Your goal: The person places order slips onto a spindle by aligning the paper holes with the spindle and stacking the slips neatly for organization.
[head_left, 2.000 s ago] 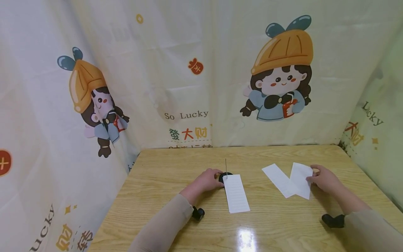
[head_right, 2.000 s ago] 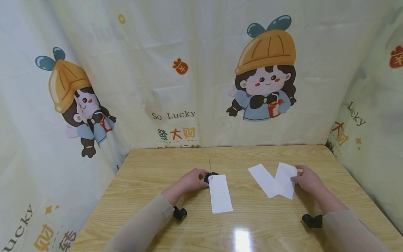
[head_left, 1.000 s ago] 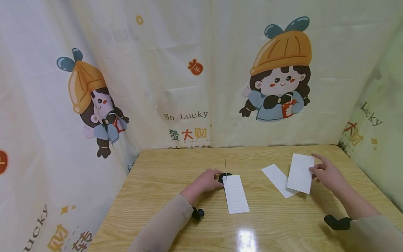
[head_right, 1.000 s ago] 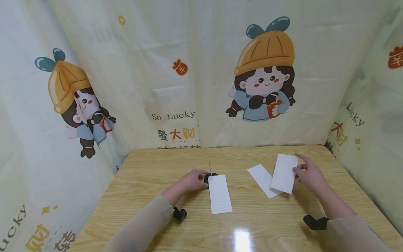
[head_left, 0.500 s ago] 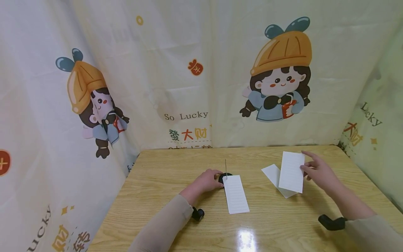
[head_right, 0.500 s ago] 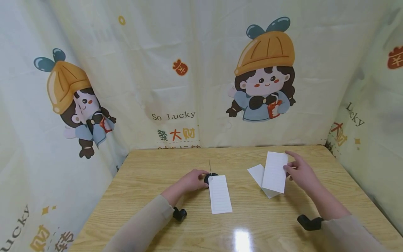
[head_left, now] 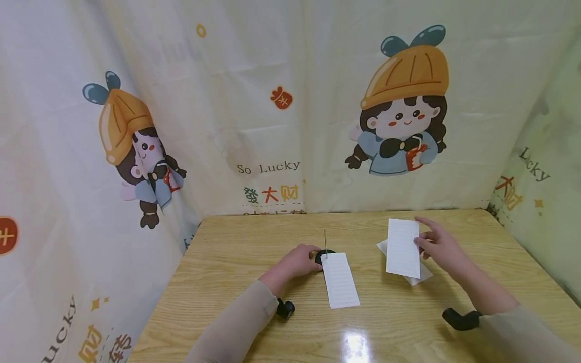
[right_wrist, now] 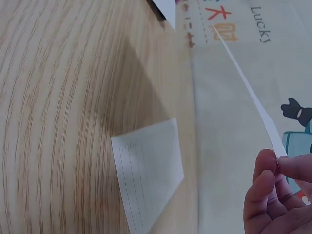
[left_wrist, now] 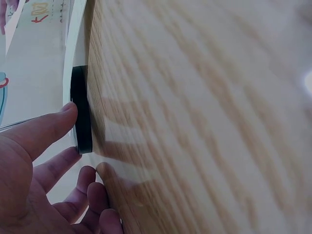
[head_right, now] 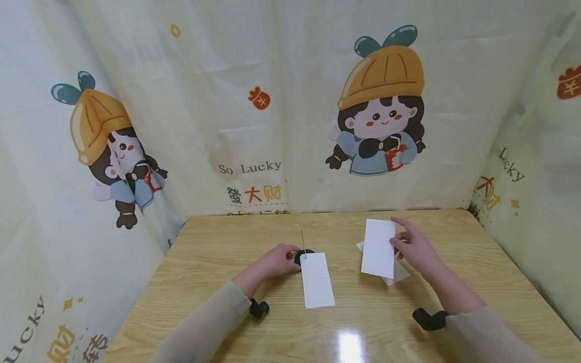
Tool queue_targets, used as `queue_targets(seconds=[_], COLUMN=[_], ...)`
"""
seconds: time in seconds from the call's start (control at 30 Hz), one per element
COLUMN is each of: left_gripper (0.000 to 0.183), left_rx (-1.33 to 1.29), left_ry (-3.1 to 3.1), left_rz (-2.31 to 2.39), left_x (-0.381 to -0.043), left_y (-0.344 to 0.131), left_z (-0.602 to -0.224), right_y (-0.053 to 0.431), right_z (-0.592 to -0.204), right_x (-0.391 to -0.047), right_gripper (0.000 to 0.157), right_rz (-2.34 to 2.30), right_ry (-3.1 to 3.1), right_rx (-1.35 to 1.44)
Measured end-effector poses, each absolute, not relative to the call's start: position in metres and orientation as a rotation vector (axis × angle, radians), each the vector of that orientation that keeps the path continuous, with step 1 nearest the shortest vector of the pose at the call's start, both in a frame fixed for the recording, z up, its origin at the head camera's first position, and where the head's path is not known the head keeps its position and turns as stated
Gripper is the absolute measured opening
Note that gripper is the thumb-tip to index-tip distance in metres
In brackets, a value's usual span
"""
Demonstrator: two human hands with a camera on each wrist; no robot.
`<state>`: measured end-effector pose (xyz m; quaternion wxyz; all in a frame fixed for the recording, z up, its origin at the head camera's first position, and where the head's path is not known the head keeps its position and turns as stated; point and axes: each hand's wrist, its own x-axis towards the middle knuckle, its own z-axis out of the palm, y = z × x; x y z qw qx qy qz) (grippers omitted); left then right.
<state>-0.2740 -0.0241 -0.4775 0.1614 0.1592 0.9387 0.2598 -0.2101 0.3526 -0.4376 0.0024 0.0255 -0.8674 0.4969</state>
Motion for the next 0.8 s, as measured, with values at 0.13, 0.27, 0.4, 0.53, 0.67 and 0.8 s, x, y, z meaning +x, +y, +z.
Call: queue_targets(seconds=[0.13,0.27,0.4,0.53,0.67,0.8], left_gripper=[0.054,0.053,0.053,0.053,0.053,0.053], left_rx=[0.457,0.449,0.449,0.446,0.444,0.432], left_ry=[2.681,2.681,2.681,2.678,2.676,2.673], left_rz=[0.739,0.734,0.729,0.746,0.753,0.751], left_x=[-0.274,-0.273,-0.272,-0.271,-0.272,-0.273], left_y=[-0.024,-0.024,-0.024,-0.023,-0.023,-0.022], left_z=[-0.476,-0.475,-0.475,-0.475,-0.477,-0.477], right_y=[0.343,0.334,0.323,0.313,0.302,0.292], right_z=[-0.438,-0.438,-0.438,-0.44,-0.442,-0.443], right_x=[-0.211,-0.212,-0.214,-0.217,-0.218,-0.22], right_gripper=[0.065,0.064,0.063,0.064,0.063,0.063], right_rz=[1.602,1.655,1.694,1.725,1.766,1.808], right_ry=[-2.704,-2.678,-2.668,-2.668,-2.649,-2.623], right_rx=[0.101,0.141,0.159,0.152,0.184,0.213])
